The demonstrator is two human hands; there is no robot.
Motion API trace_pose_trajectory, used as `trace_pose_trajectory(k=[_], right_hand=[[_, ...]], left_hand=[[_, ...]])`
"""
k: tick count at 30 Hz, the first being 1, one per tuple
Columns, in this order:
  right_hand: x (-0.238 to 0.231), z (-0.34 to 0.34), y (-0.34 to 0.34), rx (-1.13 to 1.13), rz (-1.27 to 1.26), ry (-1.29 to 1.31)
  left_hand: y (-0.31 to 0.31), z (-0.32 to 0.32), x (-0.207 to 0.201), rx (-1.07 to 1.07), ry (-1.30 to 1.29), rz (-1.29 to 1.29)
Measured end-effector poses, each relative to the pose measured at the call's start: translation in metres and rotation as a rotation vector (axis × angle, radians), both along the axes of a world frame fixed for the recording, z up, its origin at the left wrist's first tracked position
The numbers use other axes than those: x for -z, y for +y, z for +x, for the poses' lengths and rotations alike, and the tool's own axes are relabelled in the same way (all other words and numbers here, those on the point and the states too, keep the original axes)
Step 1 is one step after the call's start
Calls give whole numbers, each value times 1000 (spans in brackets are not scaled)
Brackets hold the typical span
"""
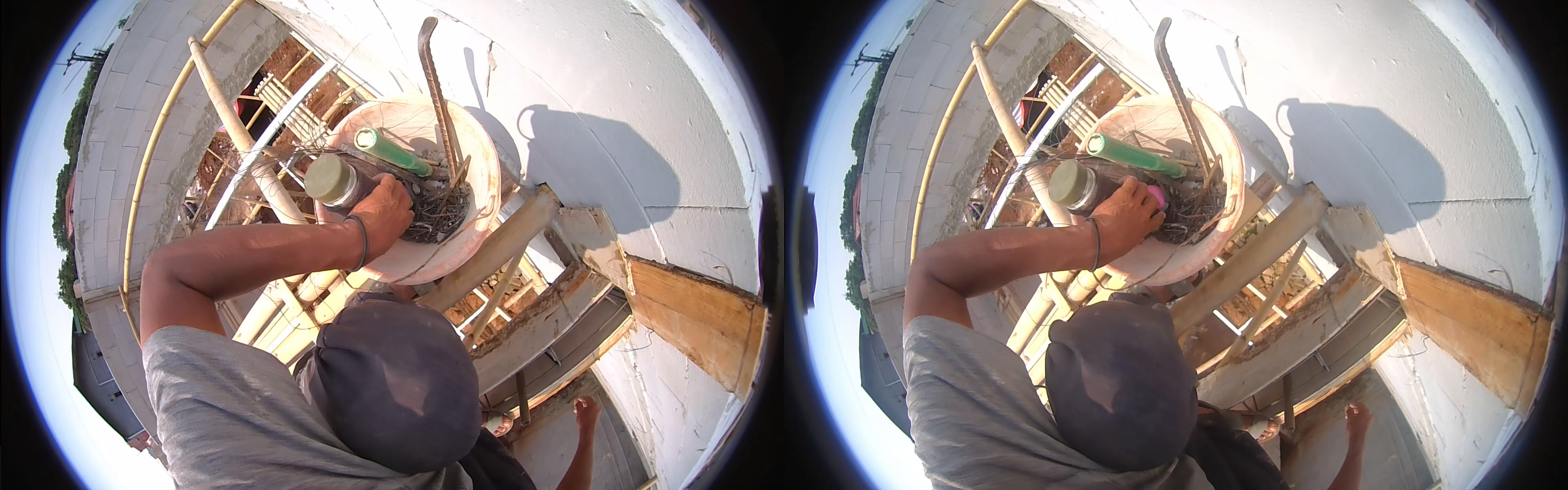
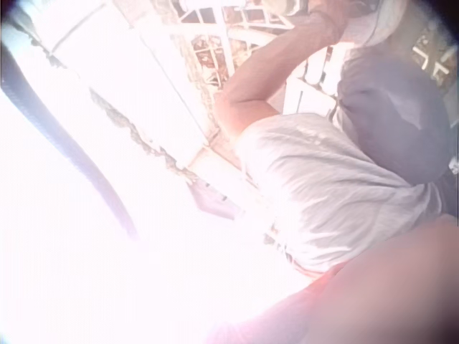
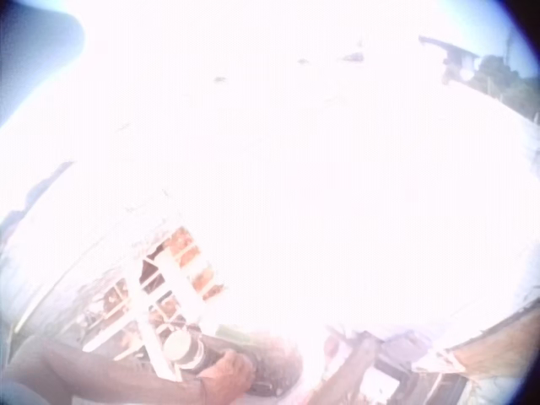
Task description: The person secures wooden planks to a wall using a hammer and nails while standing on bamboo scaffolding. They then retrieve a bucket of wet cement and scoop some with a trowel.
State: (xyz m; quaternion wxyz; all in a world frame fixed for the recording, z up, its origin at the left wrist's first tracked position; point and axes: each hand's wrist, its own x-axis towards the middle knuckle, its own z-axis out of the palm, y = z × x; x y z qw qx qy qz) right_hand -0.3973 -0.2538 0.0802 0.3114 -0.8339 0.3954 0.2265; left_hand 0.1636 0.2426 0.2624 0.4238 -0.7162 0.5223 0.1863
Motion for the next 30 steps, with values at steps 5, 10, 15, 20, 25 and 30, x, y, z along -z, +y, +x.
trace_pose_trajectory(k=[5, 10, 15, 20, 25, 30], right_hand=[[13, 2, -7, -30, 7, -2], [13, 10, -10, -1, -13, 104], [4, 20, -4, -36, -30, 93], [2, 17, 5, -26, -15, 119], [-1, 8, 14, -3, -10, 141], [1, 6, 20, -56, -32, 21]], left_hand=[[11, 18, -1, -61, 56, -182], [1, 16, 47, -530, 419, -528], [-10, -12, 80, -1115, 417, -647], [-21, -13, 90, -1166, 147, -823], [-25, -13, 85, -1079, 271, -681], [-32, -15, 85, -1107, 235, -648]])
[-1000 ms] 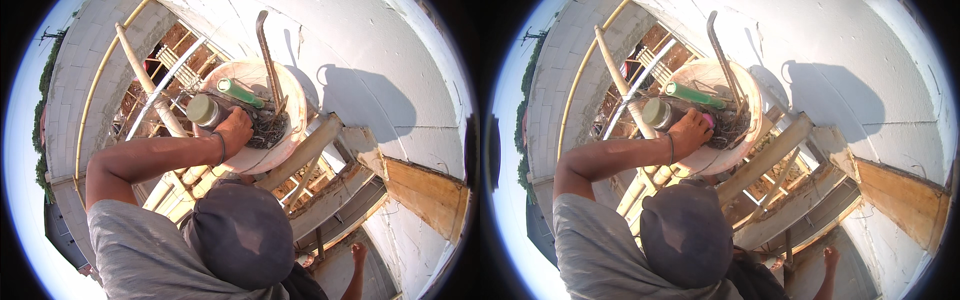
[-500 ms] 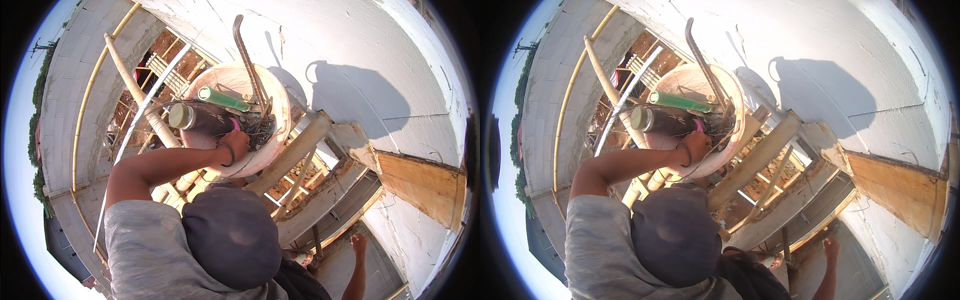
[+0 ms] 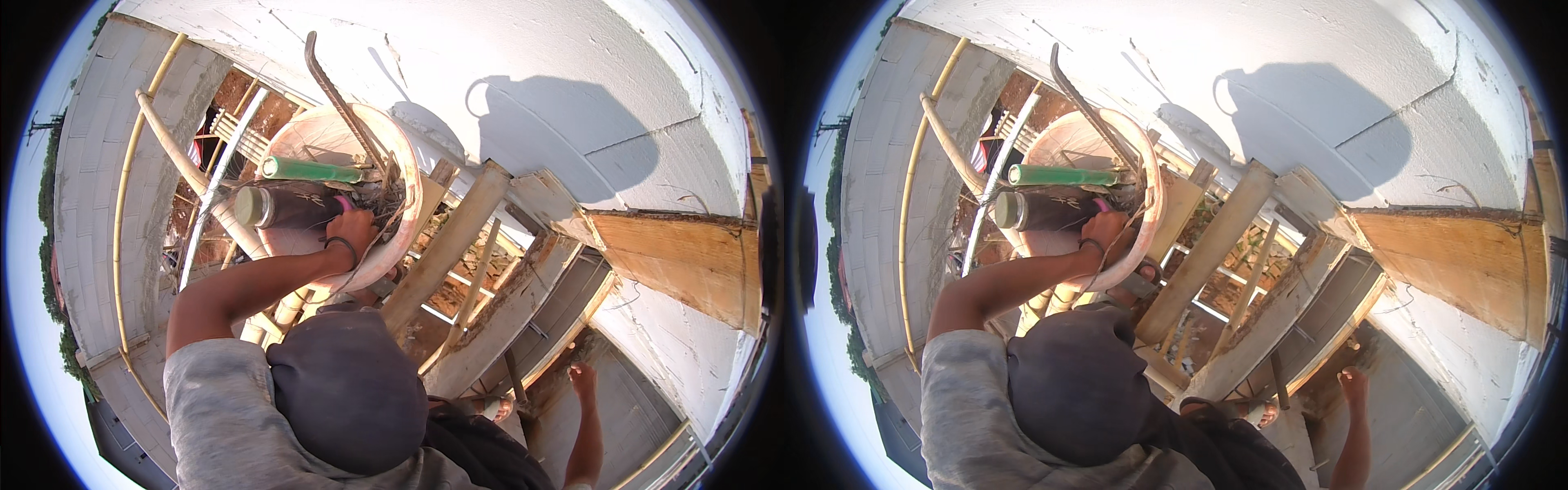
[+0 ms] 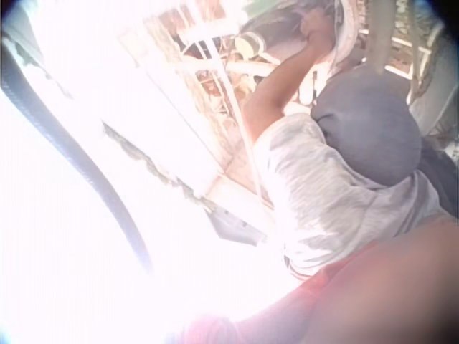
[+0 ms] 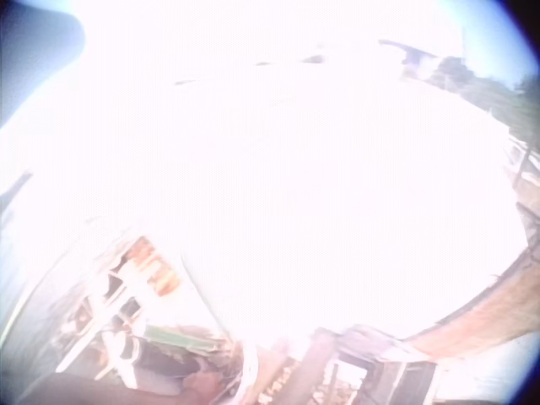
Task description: The person secures wooden planks to a wall using a hammer and nails while standing on bamboo scaffolding. They then retrieve a bucket of wet cement and scoop some with a trowel.
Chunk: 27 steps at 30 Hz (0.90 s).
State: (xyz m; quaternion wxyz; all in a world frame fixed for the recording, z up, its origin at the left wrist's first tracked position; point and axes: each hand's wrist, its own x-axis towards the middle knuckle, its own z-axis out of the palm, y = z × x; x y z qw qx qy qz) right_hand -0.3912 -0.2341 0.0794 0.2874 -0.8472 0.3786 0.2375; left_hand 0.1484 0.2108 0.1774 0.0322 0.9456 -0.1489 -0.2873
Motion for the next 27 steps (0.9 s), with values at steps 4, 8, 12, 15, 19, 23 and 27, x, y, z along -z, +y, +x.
trace_pose_trajectory(k=[4, 8, 12, 15, 19, 23, 27], right_hand=[[3, -3, -4, 88, 33, 98], [4, -10, -5, 73, 57, 100], [4, -12, 2, 20, 10, 11], [1, -7, 5, 86, 42, 35], [-7, -2, 4, 78, 48, 7], [-15, -1, 5, 102, 2, 36], [-16, 1, 8, 103, 32, 36]], left_hand=[[8, 0, 0, -16, -112, -106], [14, 0, 5, 73, -150, -118], [13, 3, 7, 137, -110, -38], [14, 6, -2, 152, -136, -78], [13, 2, -28, 139, -180, -143], [19, 9, -65, 139, -271, -246], [23, 14, -84, 145, -187, 47]])
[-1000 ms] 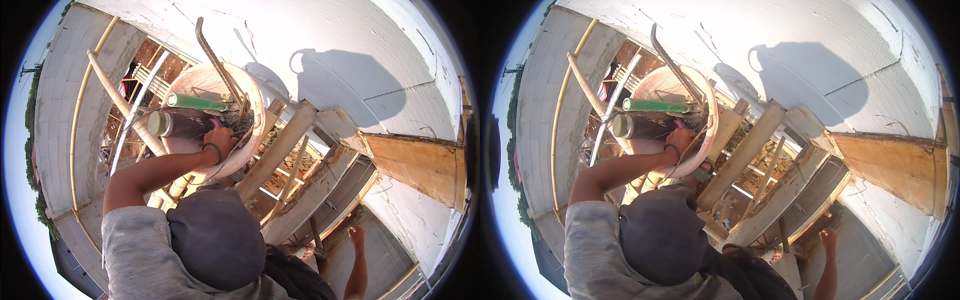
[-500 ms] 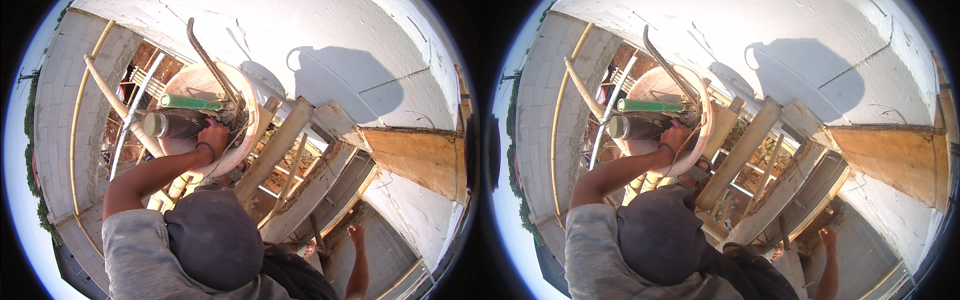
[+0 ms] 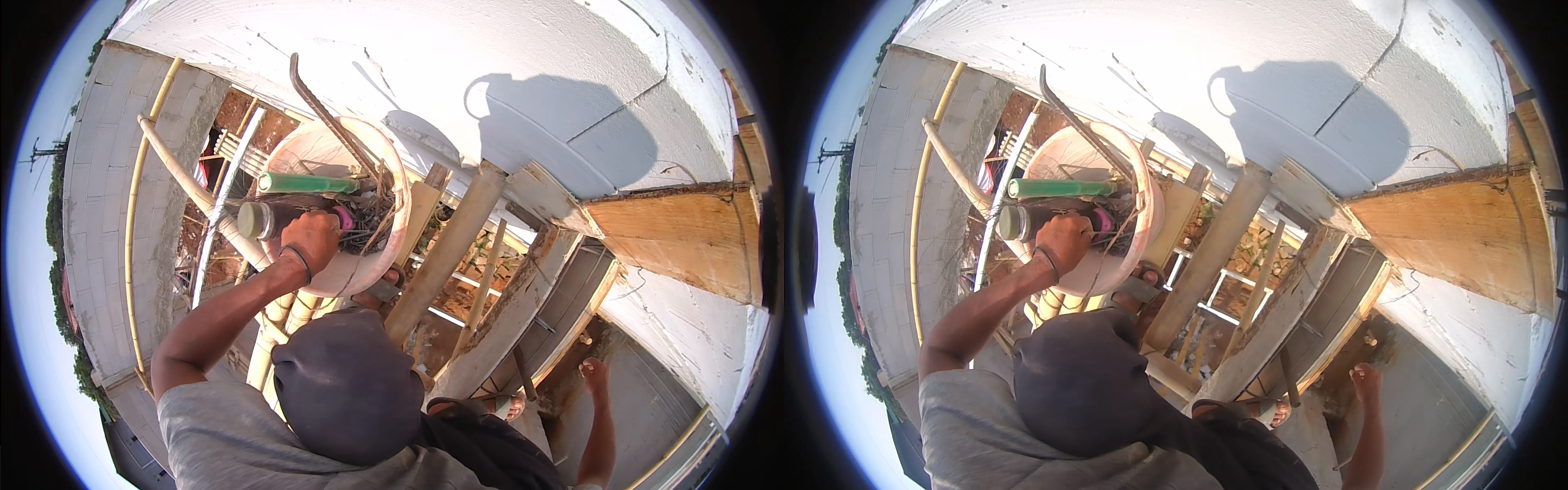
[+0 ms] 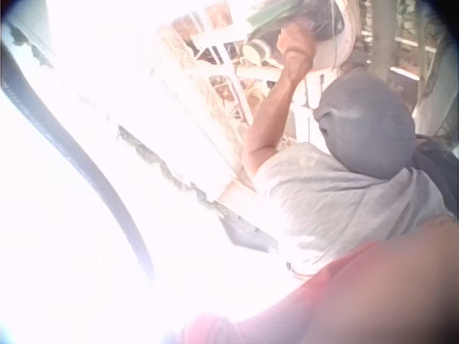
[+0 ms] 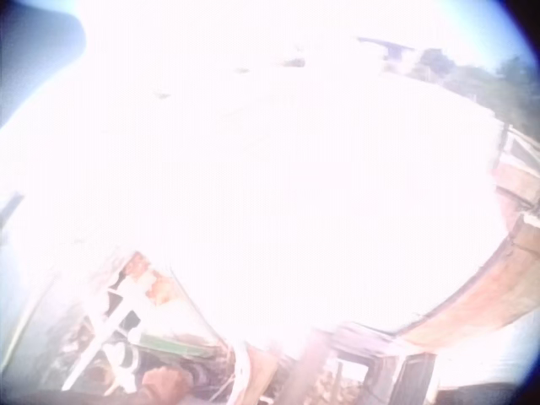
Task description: The person secures wooden planks to a wall using a hammer and nails while standing on bamboo scaffolding. They then retrieve a bucket of wet cement and scoop some with a trowel.
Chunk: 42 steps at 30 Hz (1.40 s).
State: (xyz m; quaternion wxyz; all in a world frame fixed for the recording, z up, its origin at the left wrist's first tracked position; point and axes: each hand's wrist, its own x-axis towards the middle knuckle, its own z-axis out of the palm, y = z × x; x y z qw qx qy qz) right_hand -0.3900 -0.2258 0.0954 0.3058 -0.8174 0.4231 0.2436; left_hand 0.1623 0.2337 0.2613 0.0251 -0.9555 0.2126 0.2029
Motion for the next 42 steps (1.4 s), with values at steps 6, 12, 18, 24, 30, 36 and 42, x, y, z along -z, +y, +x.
trace_pose_trajectory(k=[6, 12, 18, 24, 30, 36, 42], right_hand=[[1, 9, -2, -103, 11, -18], [4, 12, -6, -94, 5, 6], [13, 4, -10, -101, 39, 1], [18, -4, -13, -142, 45, 15], [23, -8, -15, -99, 95, 28], [24, -1, -16, -153, 79, 18], [22, 6, -15, -137, 94, -27]], left_hand=[[-3, 7, 2, 229, 462, 407], [-2, 16, 33, 251, 247, 156], [-18, 7, 75, -8, 114, -281], [-17, 8, 73, 257, 155, -189], [-25, 9, 62, 404, 311, 182], [-30, 3, 85, 353, 194, -317], [-30, 5, 108, 440, 132, -284]])
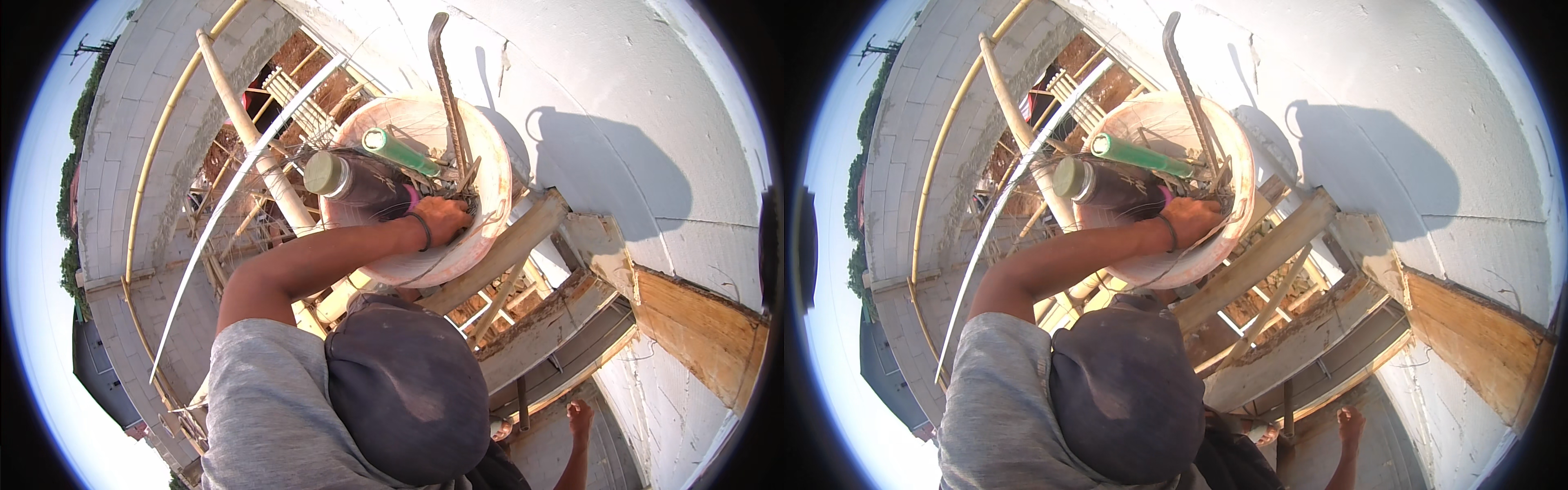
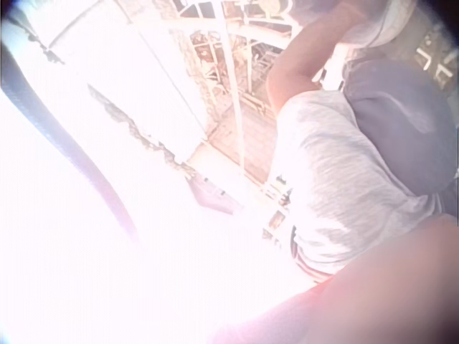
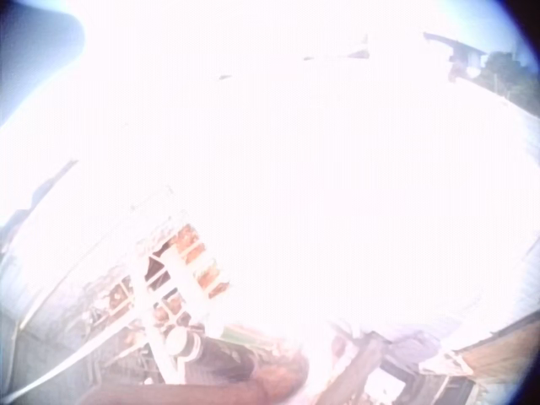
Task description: The person secures wooden planks to a wall using a hammer and nails while standing on bamboo scaffolding. They then retrieve a bucket of wet cement and scoop some with a trowel.
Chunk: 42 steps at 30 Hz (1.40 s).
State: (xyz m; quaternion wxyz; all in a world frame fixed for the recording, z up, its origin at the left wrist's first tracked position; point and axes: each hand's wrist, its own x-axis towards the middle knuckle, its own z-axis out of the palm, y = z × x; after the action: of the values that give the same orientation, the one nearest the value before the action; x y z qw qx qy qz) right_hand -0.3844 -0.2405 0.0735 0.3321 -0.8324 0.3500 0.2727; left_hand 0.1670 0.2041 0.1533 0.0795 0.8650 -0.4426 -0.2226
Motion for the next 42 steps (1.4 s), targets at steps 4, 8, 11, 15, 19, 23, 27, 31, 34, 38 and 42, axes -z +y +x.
trace_pose_trajectory(k=[4, 8, 11, 15, 19, 23, 27, 31, 34, 38, 42], right_hand=[[0, -3, 1, 67, 13, 52], [-1, -8, 2, 40, 17, 3], [-1, -9, 3, -1, -14, 31], [1, -5, 1, 40, 22, 2], [2, 1, -2, 40, -17, 14], [0, 1, -2, 14, -1, 3], [-5, -2, 4, 27, -15, 67], [-9, 0, 8, 33, -68, 108], [-11, 2, 9, 37, -93, 128], [-12, 2, 9, 90, -57, 87], [-12, -2, 10, 57, -58, 115]], left_hand=[[20, -1, -20, 121, -26, 41], [52, -3, -56, 108, -125, 106], [63, -5, -73, 27, -120, 197], [58, -8, -82, -139, -125, 90], [49, 2, -88, -204, -38, 196], [51, 16, -94, -235, 44, 163], [52, 22, -93, -223, 60, 125], [46, 20, -93, -200, 37, 181], [40, 17, -97, -148, -42, 213], [34, 13, -100, -28, -129, 216], [32, 7, -92, 140, -170, 483]])
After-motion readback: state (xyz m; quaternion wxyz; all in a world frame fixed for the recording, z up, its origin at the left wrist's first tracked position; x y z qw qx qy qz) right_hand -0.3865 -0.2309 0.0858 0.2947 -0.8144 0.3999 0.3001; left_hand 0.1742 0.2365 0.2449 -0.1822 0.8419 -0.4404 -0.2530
